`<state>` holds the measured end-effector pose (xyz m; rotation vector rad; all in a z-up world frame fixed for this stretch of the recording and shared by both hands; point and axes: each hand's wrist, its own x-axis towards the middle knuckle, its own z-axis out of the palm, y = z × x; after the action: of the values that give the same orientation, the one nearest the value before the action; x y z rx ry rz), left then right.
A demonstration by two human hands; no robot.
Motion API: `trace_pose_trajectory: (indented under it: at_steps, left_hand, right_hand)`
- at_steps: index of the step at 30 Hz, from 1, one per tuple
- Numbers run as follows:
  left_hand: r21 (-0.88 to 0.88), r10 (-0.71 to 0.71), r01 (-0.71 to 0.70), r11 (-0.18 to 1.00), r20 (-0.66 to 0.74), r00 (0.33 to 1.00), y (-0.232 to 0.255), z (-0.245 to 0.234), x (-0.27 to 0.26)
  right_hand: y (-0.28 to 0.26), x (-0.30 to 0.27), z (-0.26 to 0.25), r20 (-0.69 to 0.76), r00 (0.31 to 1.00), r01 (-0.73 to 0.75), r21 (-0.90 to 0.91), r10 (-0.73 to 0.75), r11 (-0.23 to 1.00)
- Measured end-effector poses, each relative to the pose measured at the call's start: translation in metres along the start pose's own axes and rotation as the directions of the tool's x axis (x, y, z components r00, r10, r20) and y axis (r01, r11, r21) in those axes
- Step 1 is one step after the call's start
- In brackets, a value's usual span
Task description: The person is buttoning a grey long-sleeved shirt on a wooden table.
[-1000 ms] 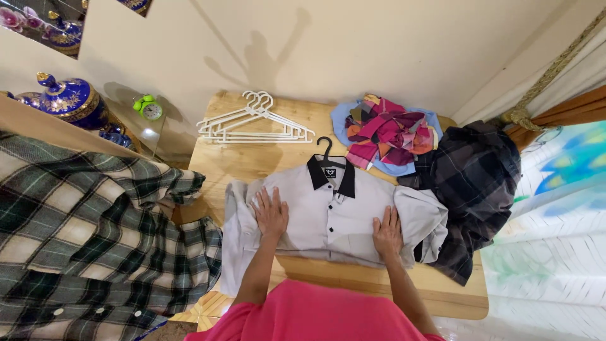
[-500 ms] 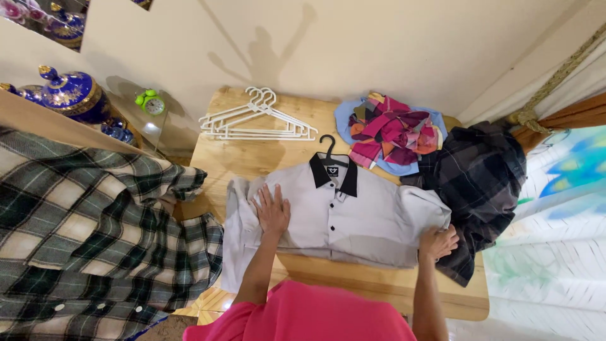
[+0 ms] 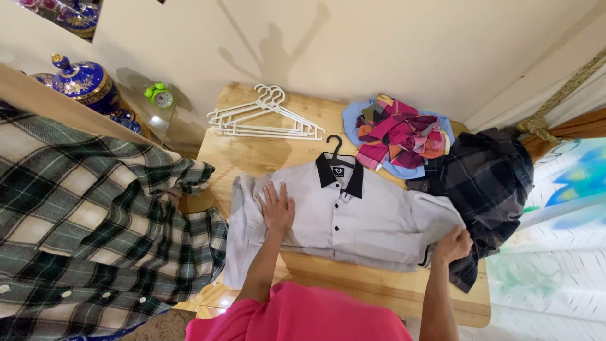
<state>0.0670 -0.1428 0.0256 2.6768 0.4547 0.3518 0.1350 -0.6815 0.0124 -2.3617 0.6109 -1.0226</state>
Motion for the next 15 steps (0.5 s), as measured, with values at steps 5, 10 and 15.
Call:
trace_pose_trajectory:
  at_steps: [5, 10, 15]
  left_hand:
    - [0.025, -0.003, 0.002, 1.000, 0.018, 1.000, 0.000, -0.001, -0.001]
    - [0.043, 0.006, -0.008, 0.999, 0.044, 0.999, -0.001, 0.005, -0.001]
    - [0.089, -0.003, 0.001, 0.996, 0.031, 1.000, -0.004, 0.009, 0.000]
  right_hand:
    - [0.011, 0.020, 0.016, -0.042, 0.980, -0.192, 0.034, 0.193, 0.981]
    - [-0.017, 0.027, -0.017, -0.095, 0.965, -0.234, 0.102, 0.244, 0.967]
    - [-0.053, 0.039, -0.041, -0.153, 0.962, -0.198, 0.190, 0.228, 0.962]
